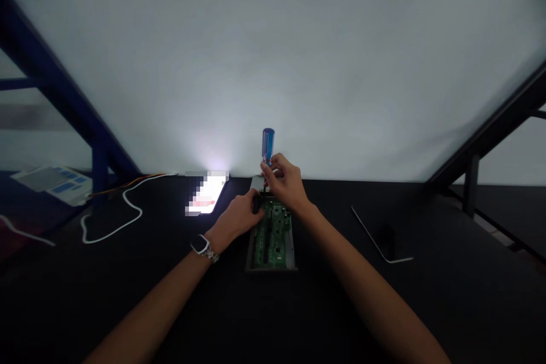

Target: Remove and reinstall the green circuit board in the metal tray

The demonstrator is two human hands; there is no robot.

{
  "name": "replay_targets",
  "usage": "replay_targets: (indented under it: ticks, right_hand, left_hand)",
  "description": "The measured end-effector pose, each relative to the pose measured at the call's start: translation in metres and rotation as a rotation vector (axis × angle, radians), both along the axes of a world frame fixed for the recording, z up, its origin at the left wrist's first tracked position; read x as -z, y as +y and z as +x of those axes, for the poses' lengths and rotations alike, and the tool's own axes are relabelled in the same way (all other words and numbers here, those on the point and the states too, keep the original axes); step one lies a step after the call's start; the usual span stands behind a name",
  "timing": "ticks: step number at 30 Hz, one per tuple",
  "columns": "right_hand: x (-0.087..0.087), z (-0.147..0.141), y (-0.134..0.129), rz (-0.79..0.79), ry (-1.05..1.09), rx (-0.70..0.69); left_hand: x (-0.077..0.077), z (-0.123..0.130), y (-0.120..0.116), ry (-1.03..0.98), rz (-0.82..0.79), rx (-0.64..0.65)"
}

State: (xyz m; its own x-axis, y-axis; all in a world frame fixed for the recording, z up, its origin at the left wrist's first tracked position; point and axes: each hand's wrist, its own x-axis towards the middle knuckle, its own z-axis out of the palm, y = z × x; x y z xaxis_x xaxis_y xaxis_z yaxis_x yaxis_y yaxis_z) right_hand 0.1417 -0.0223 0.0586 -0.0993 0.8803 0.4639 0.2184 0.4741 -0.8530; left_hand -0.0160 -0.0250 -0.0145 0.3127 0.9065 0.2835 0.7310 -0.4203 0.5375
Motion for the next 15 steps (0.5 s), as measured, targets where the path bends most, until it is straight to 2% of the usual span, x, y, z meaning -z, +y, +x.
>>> replay_targets:
  ticks: [4, 12, 15]
  right_hand:
    - [0.0009, 0.0033, -0.0015, -0.004, 0.011, -0.013]
    - [0.0004, 0.0072, -0.0024, -0.027, 0.007, -0.05]
    - [0.0005, 0.0066, -0.0024, -0.029, 0.002, -0.067]
  left_hand:
    - [-0.0009, -0.0014, 0.0003, -0.031, 0.019, 0.039]
    - [-0.0021, 0.002, -0.004, -0.002, -0.044, 0.021]
    - [-0.0072, 0.0016, -0.0055, 0.001, -0.009, 0.032]
